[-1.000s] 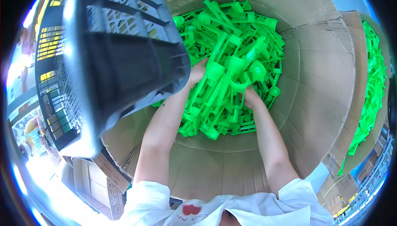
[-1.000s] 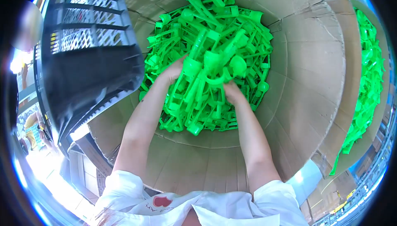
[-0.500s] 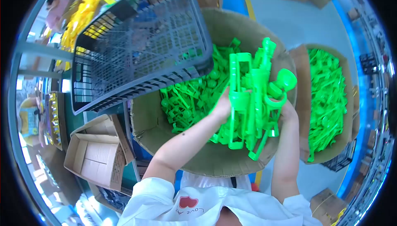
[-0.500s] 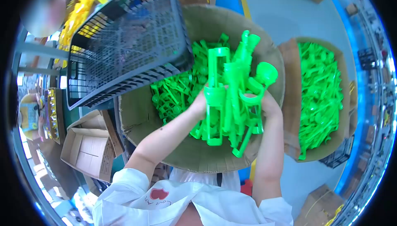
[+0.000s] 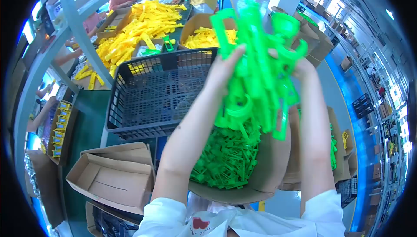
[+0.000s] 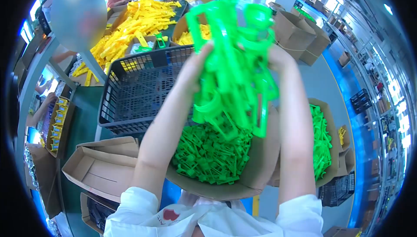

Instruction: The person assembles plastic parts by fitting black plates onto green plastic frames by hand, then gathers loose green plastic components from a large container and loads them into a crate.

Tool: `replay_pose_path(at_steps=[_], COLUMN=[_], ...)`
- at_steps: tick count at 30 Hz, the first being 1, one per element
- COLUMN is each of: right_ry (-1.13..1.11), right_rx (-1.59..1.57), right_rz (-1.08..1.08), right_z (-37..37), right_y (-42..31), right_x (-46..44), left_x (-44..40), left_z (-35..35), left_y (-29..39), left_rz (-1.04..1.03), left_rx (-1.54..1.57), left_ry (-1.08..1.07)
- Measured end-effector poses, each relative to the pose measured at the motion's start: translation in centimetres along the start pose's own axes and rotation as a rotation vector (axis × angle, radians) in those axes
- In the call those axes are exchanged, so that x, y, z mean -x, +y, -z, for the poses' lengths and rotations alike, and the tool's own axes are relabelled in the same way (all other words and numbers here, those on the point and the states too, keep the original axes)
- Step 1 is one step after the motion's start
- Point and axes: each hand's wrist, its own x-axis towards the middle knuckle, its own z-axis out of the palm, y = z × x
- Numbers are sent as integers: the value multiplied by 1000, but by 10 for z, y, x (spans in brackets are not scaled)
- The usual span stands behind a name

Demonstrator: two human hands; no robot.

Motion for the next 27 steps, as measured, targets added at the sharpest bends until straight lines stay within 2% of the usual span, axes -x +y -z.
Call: replay_pose_path(at_steps=[1,2,4,7,8,10,12,14,16,17,19,20,21,22,23,24,25,26,27], right_ry=[-48,-114,-234,-261,-333,-97,-58,174,480,546,805,858,912,921,890,841,701,696,697], right_rx=[30,-59,-140,-277,-136,206,547,526,290,30,108,123,144,395,514,678,303,-149,-182], right_rz=[-95,-28,-61,-64,-190,-520,-60,294,429,427,374,268,155,-116,-196,-606,-918,-1185,-1322], right_z=[-15,-45,-90,-148,-163,-182,-176,-153,-128,-120,-97,-81,-68,-60,-55,-61,-62,-71,-84], right_y=[-2,-1,20,97,97,105,136,160,185,197,257,312,372,425,513,568,639,677,686], right_x=[-36,-64,-121,-205,-198,-192,-187,-166,-113,-75,-8,18,48,75,105,133,168,196,216], left_x=[-2,-5,-14,-18,-7,4,27,36,32,40,62,66,74,87,97,109,115,126,133], left_z=[27,57,121,222,246,311,316,339,372,352,302,282,238,192,160,132,114,93,93], left_y=[16,26,26,14,8,-7,1,2,-2,-7,-22,-35,-51,-78,-115,-150,-200,-246,-293], left_rz=[-56,-108,-207,-50,-9,222,356,444,445,157,-390,-659,-696,-726,-687,-606,-663,-390,-41], left_rx=[11,25,54,100,52,-49,-501,-1040,-1833,-1861,-1857,-1821,-1687,-1548,-1335,-1448,-1413,-1330,-1312], left_ry=[26,51,218,428,478,641,945,905,843,848,777,702,713,733,663,400,165,-43,-230])
